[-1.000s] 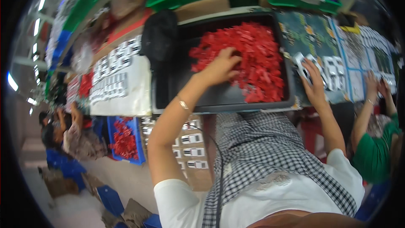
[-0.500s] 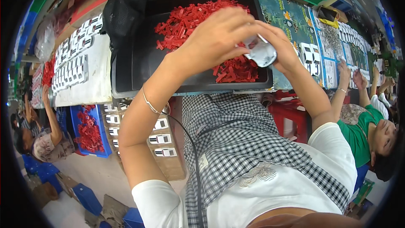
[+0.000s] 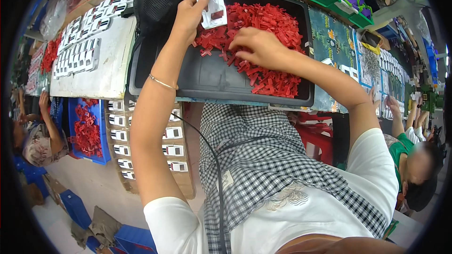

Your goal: The person assembles toy cars by picking up toy car bodies, inserting plastic parts into them by hand, and placing the assembled car bodies onto a tray.

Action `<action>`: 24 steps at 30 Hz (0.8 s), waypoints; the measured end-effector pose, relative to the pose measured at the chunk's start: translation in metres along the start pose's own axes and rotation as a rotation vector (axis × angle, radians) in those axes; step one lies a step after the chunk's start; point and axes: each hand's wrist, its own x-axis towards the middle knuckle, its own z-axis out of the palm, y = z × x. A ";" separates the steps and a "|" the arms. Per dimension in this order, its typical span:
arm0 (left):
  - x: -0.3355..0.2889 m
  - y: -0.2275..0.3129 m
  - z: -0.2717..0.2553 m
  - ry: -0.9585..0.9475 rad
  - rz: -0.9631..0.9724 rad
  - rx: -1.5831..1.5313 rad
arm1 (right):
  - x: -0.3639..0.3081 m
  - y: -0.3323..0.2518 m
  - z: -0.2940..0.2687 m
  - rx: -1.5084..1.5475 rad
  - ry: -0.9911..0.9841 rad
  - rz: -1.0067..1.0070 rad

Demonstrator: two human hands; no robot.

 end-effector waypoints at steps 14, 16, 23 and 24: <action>-0.009 -0.020 0.018 0.002 0.011 0.040 | -0.003 -0.005 0.016 -0.406 -0.192 -0.123; -0.008 -0.023 0.019 0.001 0.003 0.077 | -0.001 -0.012 0.002 -0.290 -0.071 -0.143; -0.014 -0.022 0.025 0.019 0.021 0.239 | 0.048 0.000 -0.022 -0.367 0.417 -0.124; -0.014 -0.024 0.026 0.035 0.012 0.122 | 0.053 0.005 -0.017 -0.386 0.410 -0.096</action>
